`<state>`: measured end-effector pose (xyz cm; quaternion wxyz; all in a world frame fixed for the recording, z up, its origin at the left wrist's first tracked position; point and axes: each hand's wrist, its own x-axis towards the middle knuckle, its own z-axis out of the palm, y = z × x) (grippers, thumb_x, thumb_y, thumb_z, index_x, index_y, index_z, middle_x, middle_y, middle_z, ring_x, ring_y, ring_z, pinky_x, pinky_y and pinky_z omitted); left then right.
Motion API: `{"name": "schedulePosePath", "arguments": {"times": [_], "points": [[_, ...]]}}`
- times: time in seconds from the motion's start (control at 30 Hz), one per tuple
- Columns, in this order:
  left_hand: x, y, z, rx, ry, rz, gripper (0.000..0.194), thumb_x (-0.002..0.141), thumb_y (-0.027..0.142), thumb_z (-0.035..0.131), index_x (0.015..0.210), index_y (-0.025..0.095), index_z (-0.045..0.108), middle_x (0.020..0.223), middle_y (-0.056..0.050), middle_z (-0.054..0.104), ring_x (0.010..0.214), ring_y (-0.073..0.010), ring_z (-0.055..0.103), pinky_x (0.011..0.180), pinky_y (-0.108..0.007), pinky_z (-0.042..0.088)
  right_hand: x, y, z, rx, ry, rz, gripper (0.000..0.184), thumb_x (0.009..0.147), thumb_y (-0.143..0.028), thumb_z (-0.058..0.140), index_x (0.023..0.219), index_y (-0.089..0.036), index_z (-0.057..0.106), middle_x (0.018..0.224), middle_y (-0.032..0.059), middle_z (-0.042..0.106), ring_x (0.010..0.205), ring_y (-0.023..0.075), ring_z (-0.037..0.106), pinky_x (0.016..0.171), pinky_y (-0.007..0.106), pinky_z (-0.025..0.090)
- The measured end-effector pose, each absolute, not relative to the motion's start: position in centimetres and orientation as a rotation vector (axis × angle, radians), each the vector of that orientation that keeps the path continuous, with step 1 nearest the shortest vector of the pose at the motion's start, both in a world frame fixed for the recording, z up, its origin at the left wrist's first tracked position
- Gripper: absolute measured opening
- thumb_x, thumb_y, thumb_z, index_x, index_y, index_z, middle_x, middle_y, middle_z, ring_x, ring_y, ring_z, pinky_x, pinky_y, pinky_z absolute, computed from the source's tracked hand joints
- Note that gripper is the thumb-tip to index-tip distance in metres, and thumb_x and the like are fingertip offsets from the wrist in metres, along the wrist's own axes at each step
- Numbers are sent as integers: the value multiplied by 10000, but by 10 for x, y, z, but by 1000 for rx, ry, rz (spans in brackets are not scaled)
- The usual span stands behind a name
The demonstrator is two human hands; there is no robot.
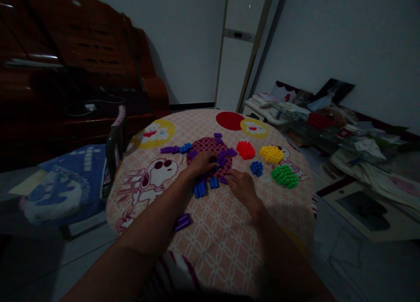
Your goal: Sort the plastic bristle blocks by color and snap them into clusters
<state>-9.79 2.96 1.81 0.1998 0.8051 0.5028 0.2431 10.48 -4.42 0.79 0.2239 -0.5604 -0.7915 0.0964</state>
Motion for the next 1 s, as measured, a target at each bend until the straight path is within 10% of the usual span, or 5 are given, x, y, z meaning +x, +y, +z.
{"name": "schedulePosePath", "arguments": {"times": [0.37,0.57,1.0], "points": [[-102,30,18,1791,1164,951,218,680,331,703,766,149,619,685,4,635,653,-141,593,610,-244,454,103,-46,15,-1325,-1818,467,245,884,-336,557,1004,-203,725,911,71,749,792,197,689,748,286,512],[-89,14,29,1588,856,797,312,660,312,737,909,142,651,752,-10,677,653,-132,613,611,-232,488,104,-37,7,-1212,-1462,785,513,846,-443,613,1301,-208,594,827,10,706,652,156,665,573,251,517],[-99,11,37,1463,802,495,286,625,257,736,880,138,686,616,27,610,468,-64,453,460,-193,391,104,-34,8,-1087,-1059,1184,351,702,-472,732,868,-183,621,524,-29,642,343,101,516,333,184,340]]}}
